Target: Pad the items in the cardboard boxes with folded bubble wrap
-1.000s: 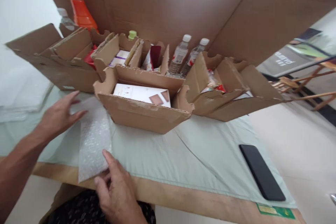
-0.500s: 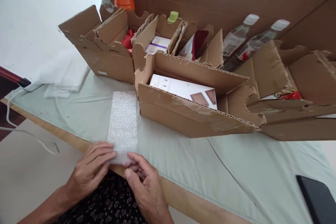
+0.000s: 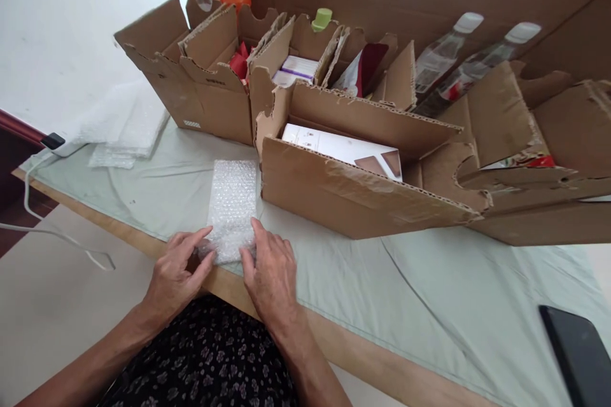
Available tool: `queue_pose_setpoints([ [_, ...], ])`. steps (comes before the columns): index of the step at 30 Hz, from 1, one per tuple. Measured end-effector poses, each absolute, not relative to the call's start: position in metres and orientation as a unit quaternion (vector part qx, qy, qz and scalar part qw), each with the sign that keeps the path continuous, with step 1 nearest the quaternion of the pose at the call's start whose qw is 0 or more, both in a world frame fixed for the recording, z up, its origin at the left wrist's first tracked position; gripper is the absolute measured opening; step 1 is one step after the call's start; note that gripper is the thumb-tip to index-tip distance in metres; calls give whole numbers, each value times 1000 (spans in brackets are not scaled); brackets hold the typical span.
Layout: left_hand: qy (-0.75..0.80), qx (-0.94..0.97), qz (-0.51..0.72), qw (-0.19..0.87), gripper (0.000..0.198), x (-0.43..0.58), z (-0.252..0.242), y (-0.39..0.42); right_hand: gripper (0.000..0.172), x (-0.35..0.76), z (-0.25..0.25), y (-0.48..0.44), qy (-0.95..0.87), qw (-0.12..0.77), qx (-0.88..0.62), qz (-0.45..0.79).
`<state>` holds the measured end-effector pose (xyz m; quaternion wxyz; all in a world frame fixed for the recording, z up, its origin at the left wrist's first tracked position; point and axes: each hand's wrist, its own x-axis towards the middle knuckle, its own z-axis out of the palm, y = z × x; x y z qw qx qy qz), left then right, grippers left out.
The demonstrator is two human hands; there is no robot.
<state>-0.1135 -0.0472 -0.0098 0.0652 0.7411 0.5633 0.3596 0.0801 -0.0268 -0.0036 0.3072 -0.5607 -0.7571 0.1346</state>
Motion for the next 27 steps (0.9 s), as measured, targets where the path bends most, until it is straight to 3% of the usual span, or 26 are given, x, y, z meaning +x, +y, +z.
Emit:
queue_pose_setpoints([
  [3,562,749,342,70,40,-114,-11,-44,35,88,7,-40,-775,321,-540,68],
  [8,555,762,330,43,37,-119,-10,-43,31,94,15,-40,-871,224,-429,79],
  [11,511,789,339,40,35,-125,-7,-50,31,95,11,-29,-892,223,-387,71],
  [20,475,774,395,138,26,-128,2,-55,17,98,19,-23,-837,254,-432,218],
  [24,510,750,397,141,22,-124,3,-42,20,103,19,-30,-821,328,-454,110],
  [27,515,757,383,121,21,-122,0,-34,20,105,20,-36,-848,310,-424,66],
])
